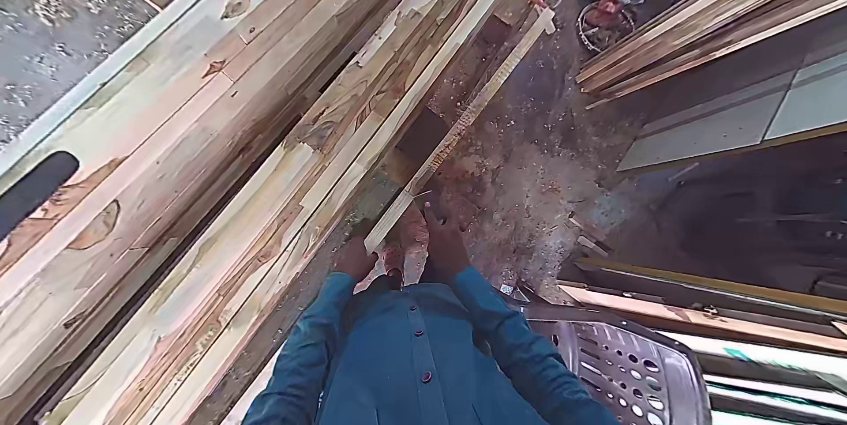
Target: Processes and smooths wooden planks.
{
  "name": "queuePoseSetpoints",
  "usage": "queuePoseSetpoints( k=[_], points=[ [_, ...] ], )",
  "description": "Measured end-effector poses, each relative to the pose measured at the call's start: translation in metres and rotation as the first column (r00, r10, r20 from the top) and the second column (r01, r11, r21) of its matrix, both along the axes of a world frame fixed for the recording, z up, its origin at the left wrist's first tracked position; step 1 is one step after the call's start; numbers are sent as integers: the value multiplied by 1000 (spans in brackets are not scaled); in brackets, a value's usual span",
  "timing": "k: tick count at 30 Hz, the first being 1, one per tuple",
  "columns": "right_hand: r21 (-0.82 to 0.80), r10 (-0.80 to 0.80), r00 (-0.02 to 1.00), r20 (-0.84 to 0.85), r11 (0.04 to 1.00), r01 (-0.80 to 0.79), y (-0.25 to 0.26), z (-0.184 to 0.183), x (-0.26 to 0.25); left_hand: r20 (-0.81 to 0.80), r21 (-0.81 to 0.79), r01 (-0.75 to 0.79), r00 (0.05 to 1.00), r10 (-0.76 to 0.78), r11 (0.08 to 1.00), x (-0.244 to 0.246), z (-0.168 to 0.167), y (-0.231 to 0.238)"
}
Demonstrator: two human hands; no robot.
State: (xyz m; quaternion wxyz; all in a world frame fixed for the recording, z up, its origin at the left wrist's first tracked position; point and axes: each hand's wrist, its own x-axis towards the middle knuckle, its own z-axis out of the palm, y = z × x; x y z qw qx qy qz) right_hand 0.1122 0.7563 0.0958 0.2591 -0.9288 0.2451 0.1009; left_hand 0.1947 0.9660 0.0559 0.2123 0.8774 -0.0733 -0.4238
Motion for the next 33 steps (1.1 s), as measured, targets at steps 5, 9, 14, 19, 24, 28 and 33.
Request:
queuePoseSetpoints(
  k=[5,9,14,19,24,28,33],
  points=[
    [-35,-53,998,-26,998,52,-54,42,58,71,152,-37,997,27,988,-23,24,-22],
    [42,10,948,-317,999,3,-6,66,61,72,195,-49,997,36,979,-21,29,-24],
    [128,201,889,-411,978,-162,75,76,14,113,190,-31,994,9,981,-17,24,-20],
    [373,217,970,-108,914,-163,16,77,-4,-24,-130,23,999,-26,991,11,24,27],
    [212,12,995,101,977,-33,-15,46,19,-103,-169,18,994,-36,985,10,14,45],
    [53,2,999,36,999,-4,9,-13,15,-106,-174,100,987,-119,980,9,-6,68],
    [-4,49,984,-169,999,-50,18,42,-2,37,-125,13,999,-8,992,-21,-7,58]
  ],
)
